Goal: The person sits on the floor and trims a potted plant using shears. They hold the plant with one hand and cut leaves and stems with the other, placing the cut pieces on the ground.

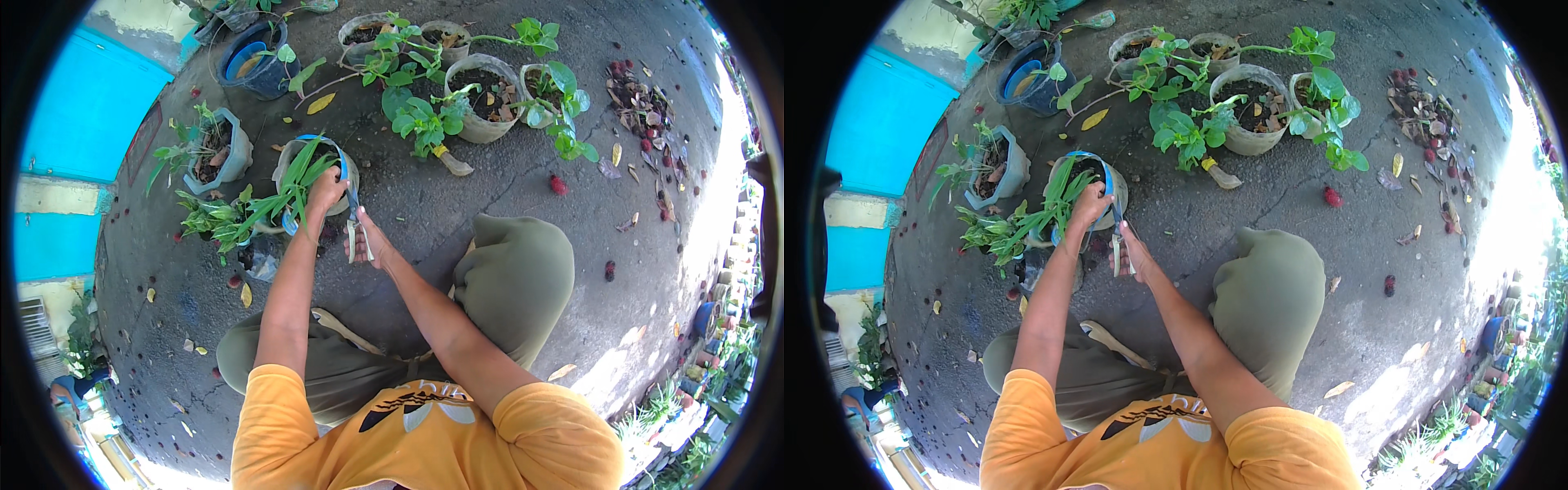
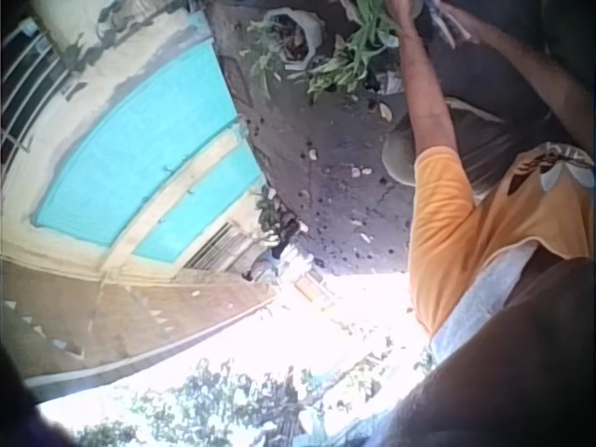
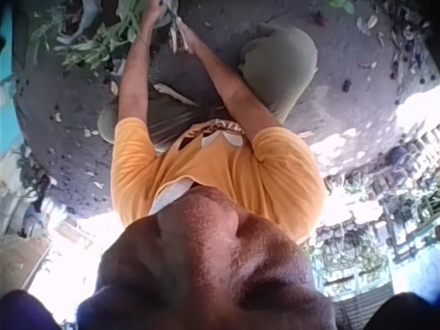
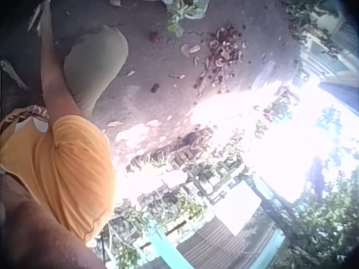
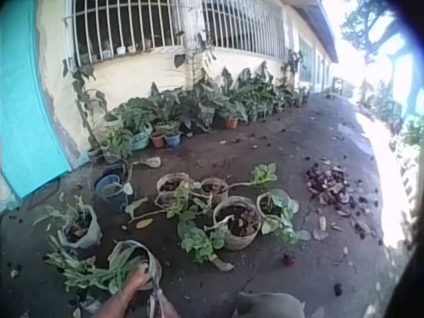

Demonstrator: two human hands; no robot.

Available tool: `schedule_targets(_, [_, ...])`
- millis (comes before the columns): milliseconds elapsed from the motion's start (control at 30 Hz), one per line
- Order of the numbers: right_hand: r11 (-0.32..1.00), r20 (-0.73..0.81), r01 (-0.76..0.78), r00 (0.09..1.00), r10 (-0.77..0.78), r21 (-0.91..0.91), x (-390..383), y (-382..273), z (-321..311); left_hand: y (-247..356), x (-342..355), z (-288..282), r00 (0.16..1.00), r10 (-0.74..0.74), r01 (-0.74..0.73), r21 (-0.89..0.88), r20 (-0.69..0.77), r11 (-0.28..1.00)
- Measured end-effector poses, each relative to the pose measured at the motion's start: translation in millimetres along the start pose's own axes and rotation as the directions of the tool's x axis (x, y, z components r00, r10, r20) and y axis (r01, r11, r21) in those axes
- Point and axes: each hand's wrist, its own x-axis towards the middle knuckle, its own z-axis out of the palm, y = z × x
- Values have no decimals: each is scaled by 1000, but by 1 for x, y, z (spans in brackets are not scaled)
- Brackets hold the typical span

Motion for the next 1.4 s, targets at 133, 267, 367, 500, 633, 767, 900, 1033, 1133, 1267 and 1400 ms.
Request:
schedule_targets(133, [996, -104, 91, 990, -91, -6, 12, -7, 11, 3, 0, -3, 1000, 7, -6, 45, -22, 999])
schedule_targets(267, [981, -166, 194, 968, -190, 7, 21, -7, 23, 0, -1, 0, 998, -31, 33, 41, -46, 999])
schedule_targets(367, [971, -206, 235, 953, -223, 36, 27, -6, 29, -5, 1, 2, 998, -51, 49, -78, -33, 996])
schedule_targets(500, [966, -226, 256, 944, -239, 45, 34, -3, 31, -10, 5, 4, 998, -38, 35, -68, -46, 997])
schedule_targets(633, [969, -259, 247, 936, -239, -4, 36, 1, 28, -10, 6, 3, 999, -37, 33, -91, -37, 995])
schedule_targets(767, [961, -243, 278, 932, -268, 5, 34, 1, 26, -8, 6, -1, 999, -35, 34, -51, -23, 998])
schedule_targets(900, [954, -190, 292, 943, -274, 73, 34, -9, 25, -5, 3, -4, 1000, -21, 20, -61, -16, 998])
schedule_targets(1033, [969, -192, 240, 955, -225, 59, 35, -13, 23, -6, 1, -5, 1000, 12, -13, -40, -22, 999])
schedule_targets(1133, [967, -216, 256, 944, -248, 8, 35, -13, 21, -9, 3, -3, 1000, 1, -2, -92, -12, 996])
schedule_targets(1267, [959, -189, 283, 943, -275, 11, 36, -13, 19, -12, 4, -1, 1000, -2, -1, -110, -26, 994])
schedule_targets(1400, [960, -173, 280, 946, -273, 15, 39, -21, 15, -8, -1, -3, 1000, -1, -2, -97, -30, 995])
